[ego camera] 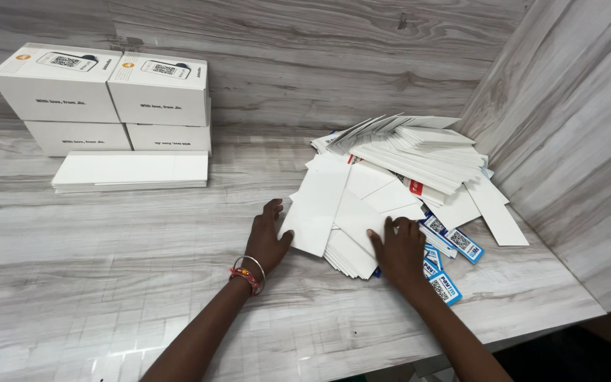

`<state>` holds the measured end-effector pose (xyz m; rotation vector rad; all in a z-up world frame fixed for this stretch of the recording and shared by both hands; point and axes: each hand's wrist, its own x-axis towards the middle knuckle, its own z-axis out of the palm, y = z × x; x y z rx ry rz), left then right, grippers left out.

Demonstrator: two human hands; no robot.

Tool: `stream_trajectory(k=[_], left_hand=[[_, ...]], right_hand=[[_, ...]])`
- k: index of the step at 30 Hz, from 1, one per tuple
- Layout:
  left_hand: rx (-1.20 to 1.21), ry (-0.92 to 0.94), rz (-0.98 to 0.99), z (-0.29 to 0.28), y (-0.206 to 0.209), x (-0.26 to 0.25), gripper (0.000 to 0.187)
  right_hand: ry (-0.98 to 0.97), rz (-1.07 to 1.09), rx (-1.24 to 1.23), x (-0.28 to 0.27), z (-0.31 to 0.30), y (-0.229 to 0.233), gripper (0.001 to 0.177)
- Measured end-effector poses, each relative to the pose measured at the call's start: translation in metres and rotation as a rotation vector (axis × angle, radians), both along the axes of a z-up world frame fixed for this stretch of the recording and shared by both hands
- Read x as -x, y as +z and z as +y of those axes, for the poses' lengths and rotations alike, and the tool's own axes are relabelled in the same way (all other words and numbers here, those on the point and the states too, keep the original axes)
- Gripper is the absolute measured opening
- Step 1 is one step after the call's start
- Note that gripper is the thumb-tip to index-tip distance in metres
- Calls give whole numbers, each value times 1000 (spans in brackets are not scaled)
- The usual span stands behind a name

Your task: The person stacks white boxes and then repeatedly picks up sheets of white paper from a pile, aligns them, and places them into a neat stack on the floor. The person handles the paper one at a time or in small groups throughout the clip.

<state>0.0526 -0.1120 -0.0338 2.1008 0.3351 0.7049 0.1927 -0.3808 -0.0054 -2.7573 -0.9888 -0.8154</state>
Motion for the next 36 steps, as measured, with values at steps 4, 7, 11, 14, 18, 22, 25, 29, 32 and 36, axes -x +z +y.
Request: stream_trajectory(k=[4,7,11,14,18,22,25,29,32,36], left_hand=[[201,-69,-48,15,-9,-1,80],[241,2,-51,25,-14,-3,80],[438,125,-9,47,-15,-3,91],[673,106,-29,61,-5,0,68],[528,299,-54,71,14,15,48],[553,345,-52,95,17,27,53],[634,317,-30,107,9,26,52],[527,241,128,100,6,24,52],[508,181,251,93,8,21,48],[538,137,251,98,6,18,42]], right_hand=[[128,111,51,46,46,4,72],[310,89,-11,79,80,4,69],[576,204,-84,82,100,3,54],[552,241,-152,50,109,2,55],[416,212,48,1,112,6,102],[276,411,201,10,108,16,108],[261,395,239,24,108,20,94],[419,83,136,45,106,2,65],[555,-108,52,59,109,-6,49],[788,-200,-40,94,111,3,42]])
